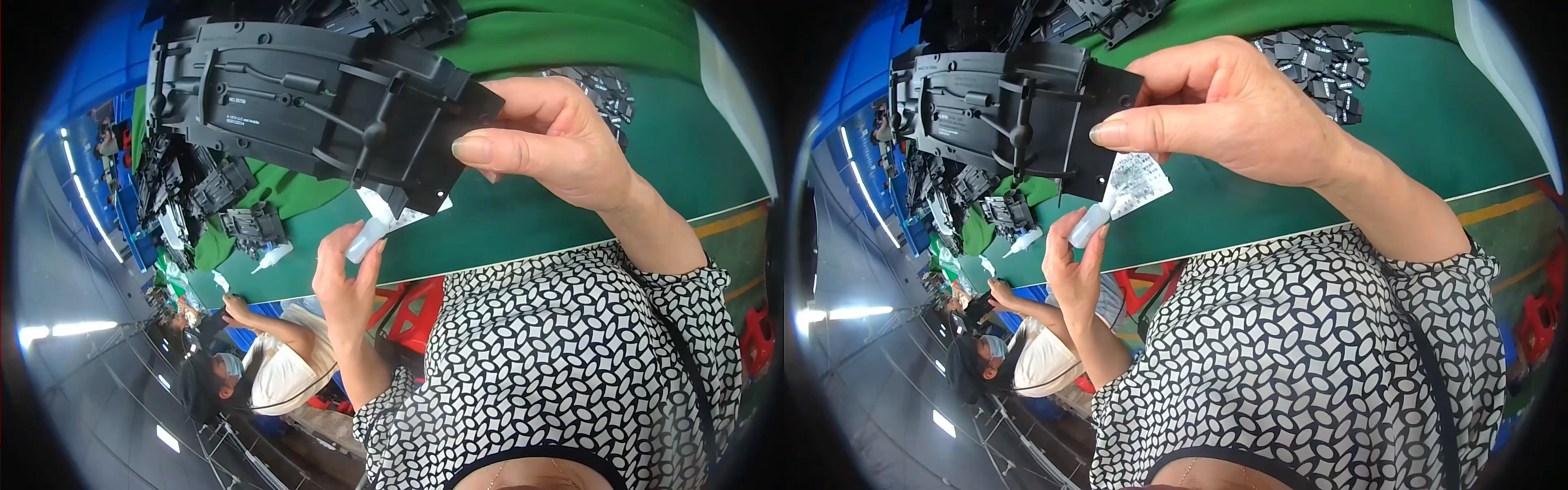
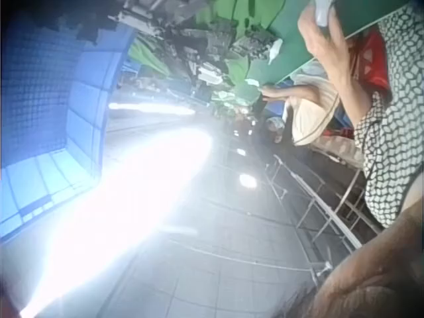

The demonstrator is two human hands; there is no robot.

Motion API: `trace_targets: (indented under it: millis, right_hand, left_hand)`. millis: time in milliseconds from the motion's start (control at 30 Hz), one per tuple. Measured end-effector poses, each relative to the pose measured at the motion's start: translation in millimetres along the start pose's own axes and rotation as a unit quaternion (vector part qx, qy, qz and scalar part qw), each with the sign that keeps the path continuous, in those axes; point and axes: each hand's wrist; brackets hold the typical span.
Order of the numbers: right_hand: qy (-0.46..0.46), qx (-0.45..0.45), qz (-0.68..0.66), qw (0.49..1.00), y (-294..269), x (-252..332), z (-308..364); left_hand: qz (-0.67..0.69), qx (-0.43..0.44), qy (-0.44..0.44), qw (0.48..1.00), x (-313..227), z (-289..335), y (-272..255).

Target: The user is assembling small black plastic components into a larger plastic housing at a factory workstation.

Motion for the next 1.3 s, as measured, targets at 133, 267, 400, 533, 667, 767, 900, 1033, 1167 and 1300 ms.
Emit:
trace_targets:
  millis: [133, 267, 400, 533, 667, 767, 900, 1033, 1167, 1300]
  right_hand:
    - [0.011, -0.001, 0.006, 1.0, 0, 2, 2]
    - [0.008, -0.004, 0.017, 1.0, -1, 2, 3]
    - [0.002, -0.004, 0.034, 0.999, -1, 0, 2]
    - [-0.002, -0.004, 0.029, 1.0, 0, -3, 2]
    - [0.009, -0.003, 0.019, 1.0, 0, -2, 2]
    - [0.004, -0.004, 0.026, 1.0, 1, -3, 2]
    - [0.002, -0.003, 0.036, 0.999, 0, -5, 2]
    - [0.0, -0.005, 0.033, 0.999, 1, -6, 2]
    - [-0.004, -0.005, 0.034, 0.999, 2, -7, 1]
    - [-0.005, -0.001, 0.038, 0.999, 2, -8, 1]
  left_hand:
    - [-0.001, -0.005, 0.024, 1.0, -2, -3, 2]
    - [-0.006, -0.003, 0.021, 1.0, -10, -5, -1]
    - [-0.022, 0.001, 0.031, 0.999, -13, -8, -3]
    - [-0.035, 0.008, 0.047, 0.998, -13, -9, -4]
    - [-0.054, 0.002, 0.057, 0.997, -14, -10, -4]
    - [-0.056, -0.002, 0.057, 0.997, -14, -10, -5]
    - [-0.065, 0.001, 0.048, 0.997, -16, -11, -6]
    - [-0.059, 0.007, 0.048, 0.997, -14, -12, -6]
    - [-0.06, 0.011, 0.051, 0.997, -13, -11, -6]
    - [-0.059, 0.013, 0.054, 0.997, -12, -12, -7]
Point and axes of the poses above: each hand's wrist, its own z-axis away from the middle knuckle, its own y-axis out of the palm, x = y × z, and after that the axes turned 5 degrees about -x, right-handed
